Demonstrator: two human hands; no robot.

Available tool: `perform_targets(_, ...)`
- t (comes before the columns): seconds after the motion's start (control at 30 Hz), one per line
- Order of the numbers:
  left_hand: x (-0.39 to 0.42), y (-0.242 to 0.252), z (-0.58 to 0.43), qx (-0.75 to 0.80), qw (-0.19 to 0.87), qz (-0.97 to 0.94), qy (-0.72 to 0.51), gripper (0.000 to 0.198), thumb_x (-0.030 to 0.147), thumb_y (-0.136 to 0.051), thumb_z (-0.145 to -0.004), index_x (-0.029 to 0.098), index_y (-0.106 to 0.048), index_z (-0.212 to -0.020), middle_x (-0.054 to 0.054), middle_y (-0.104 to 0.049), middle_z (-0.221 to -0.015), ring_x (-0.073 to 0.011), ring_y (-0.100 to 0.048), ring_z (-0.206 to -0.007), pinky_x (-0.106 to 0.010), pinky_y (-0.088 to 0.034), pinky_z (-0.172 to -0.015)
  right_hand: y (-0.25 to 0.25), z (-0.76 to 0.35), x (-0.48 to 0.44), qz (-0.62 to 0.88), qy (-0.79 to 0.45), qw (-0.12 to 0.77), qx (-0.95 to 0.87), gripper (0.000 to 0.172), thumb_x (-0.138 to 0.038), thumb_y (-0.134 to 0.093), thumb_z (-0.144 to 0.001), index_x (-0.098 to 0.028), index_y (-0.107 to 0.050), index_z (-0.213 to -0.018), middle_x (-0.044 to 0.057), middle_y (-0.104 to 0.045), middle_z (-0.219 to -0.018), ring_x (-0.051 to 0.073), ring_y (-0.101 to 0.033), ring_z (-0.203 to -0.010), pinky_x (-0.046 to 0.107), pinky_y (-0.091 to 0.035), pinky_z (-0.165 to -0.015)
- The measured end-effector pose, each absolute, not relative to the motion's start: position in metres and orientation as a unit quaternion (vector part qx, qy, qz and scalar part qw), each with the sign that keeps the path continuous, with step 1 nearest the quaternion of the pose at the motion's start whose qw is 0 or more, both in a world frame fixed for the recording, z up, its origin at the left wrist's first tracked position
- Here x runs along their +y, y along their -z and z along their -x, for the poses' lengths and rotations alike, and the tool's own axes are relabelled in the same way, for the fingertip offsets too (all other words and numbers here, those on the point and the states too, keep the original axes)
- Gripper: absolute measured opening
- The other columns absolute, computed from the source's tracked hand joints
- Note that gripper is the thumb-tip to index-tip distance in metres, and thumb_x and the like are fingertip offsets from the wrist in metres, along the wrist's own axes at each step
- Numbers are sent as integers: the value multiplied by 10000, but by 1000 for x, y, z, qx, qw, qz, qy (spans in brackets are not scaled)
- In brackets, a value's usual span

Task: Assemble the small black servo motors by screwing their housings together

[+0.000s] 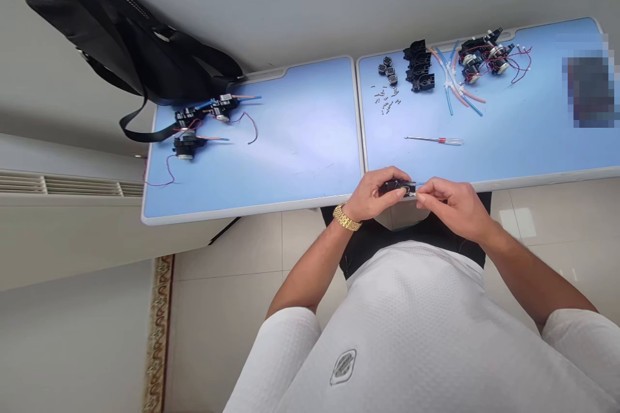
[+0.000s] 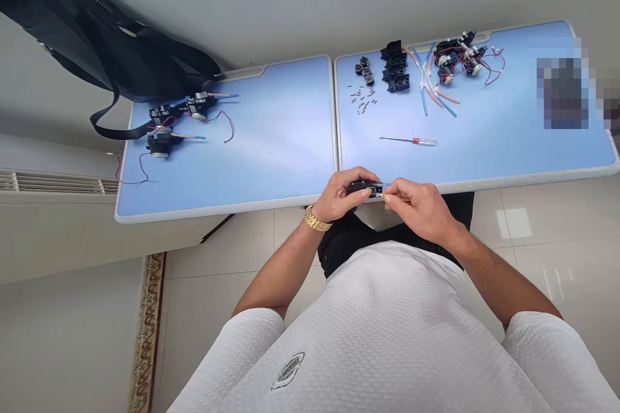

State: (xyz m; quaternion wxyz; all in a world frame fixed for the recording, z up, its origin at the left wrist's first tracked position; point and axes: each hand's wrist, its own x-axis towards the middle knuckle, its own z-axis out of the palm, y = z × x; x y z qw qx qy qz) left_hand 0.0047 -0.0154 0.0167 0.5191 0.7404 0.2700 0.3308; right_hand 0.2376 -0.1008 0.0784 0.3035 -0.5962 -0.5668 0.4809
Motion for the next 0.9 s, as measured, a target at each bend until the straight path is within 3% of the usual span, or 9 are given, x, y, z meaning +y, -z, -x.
perform_targets(0.3,-16,-18,-5,274,515,-745,-323,504,665,-698,-1061,177,-809,-1117,-86,-825,-974,-184,-701,-785,-311,-550,-713,-77,-237,-100,597,-523,284,-537,218,-469,-692,-969,-277,-783,-919,16,-856,-917,239,-813,-918,385,-606,-886)
perform_targets(0.9,-14,-16,-4,280,517,-743,-319,507,672,-713,-1040,175,-800,-1094,-70,-801,-924,-169,-653,-739,-300,-510,-676,-77,-242,-93,561,-538,291,-558,281,-497,-714,-1005,-264,-780,-862,15,-803,-837,213,-724,-821,365,-537,-791)
